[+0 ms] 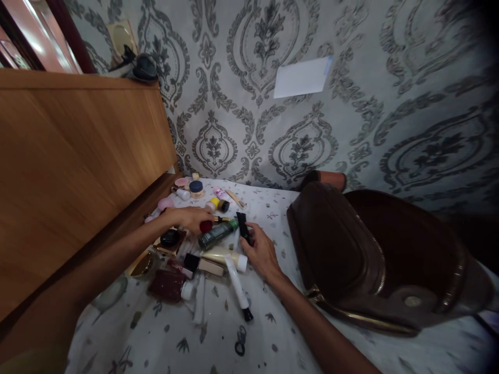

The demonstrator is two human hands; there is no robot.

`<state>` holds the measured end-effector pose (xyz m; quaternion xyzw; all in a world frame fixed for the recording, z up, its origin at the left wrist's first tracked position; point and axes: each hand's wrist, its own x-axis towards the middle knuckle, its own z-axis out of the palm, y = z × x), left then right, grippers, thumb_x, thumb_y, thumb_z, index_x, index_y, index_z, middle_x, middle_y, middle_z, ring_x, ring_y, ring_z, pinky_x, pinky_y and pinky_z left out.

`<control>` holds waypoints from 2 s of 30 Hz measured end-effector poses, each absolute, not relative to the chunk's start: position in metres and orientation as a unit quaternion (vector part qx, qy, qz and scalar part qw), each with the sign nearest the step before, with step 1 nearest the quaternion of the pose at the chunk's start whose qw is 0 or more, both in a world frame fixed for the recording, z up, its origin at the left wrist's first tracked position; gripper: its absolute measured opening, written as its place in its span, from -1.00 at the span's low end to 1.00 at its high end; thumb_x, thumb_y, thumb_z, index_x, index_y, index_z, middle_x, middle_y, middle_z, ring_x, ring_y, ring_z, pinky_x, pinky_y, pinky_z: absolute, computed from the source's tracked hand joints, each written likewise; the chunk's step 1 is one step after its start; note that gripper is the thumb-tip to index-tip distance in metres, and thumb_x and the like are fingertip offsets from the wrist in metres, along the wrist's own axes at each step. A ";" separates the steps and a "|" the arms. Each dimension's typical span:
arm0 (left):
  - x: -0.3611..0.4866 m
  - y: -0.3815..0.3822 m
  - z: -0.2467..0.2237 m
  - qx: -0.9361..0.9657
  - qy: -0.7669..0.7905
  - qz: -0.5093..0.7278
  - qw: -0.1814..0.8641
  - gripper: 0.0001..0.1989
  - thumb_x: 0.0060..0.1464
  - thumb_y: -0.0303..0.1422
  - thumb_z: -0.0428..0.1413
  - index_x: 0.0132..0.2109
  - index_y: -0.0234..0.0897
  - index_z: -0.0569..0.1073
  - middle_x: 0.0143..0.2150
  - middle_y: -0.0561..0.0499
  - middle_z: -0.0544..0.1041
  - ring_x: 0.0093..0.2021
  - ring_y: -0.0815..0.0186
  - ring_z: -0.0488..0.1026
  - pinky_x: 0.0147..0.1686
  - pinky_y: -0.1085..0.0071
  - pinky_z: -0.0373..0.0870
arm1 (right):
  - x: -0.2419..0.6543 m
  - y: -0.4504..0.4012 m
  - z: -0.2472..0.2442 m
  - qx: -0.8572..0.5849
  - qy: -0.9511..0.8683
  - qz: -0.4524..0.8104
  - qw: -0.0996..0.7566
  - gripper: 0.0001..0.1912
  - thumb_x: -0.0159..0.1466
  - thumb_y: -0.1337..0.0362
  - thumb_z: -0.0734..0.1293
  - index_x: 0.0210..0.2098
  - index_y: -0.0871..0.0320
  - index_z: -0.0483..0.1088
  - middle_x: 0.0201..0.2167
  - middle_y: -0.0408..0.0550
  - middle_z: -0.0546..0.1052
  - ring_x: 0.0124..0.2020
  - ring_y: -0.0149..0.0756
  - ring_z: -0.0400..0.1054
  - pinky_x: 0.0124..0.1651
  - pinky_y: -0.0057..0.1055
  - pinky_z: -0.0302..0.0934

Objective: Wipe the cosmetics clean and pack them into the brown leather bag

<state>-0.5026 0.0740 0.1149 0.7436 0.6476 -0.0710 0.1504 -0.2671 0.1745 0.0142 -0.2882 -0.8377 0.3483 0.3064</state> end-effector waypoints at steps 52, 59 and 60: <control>-0.446 -0.034 0.093 0.586 0.751 0.229 0.202 -0.59 0.11 -0.41 0.07 0.12 -0.26 0.24 -0.04 -0.08 0.47 -0.15 0.24 0.47 -0.16 0.33 0.41 | -0.239 0.102 0.022 -0.170 -0.914 0.271 0.250 -0.65 0.26 0.21 0.28 0.03 0.08 0.40 0.02 0.09 0.41 0.04 -0.04 0.33 0.08 -0.12 0.23; -0.405 -0.088 0.119 0.660 0.747 0.067 0.035 -0.79 0.29 -0.28 -0.06 -0.12 -0.24 0.44 -0.09 -0.11 0.46 0.00 0.13 0.37 0.03 0.20 0.31 | -0.240 0.099 0.021 -0.182 -0.873 0.323 0.318 -0.77 0.26 0.18 0.27 -0.12 0.09 0.41 -0.11 0.03 0.46 -0.04 -0.08 0.35 0.06 -0.16 0.23; -0.397 -0.092 0.116 0.675 0.736 0.046 0.031 -0.79 0.27 -0.28 -0.02 -0.08 -0.24 0.44 -0.04 -0.13 0.46 0.05 0.10 0.36 0.08 0.17 0.28 | -0.241 0.098 0.021 -0.183 -0.869 0.328 0.323 -0.78 0.25 0.18 0.27 -0.14 0.10 0.40 -0.13 0.03 0.47 -0.05 -0.08 0.35 0.05 -0.16 0.23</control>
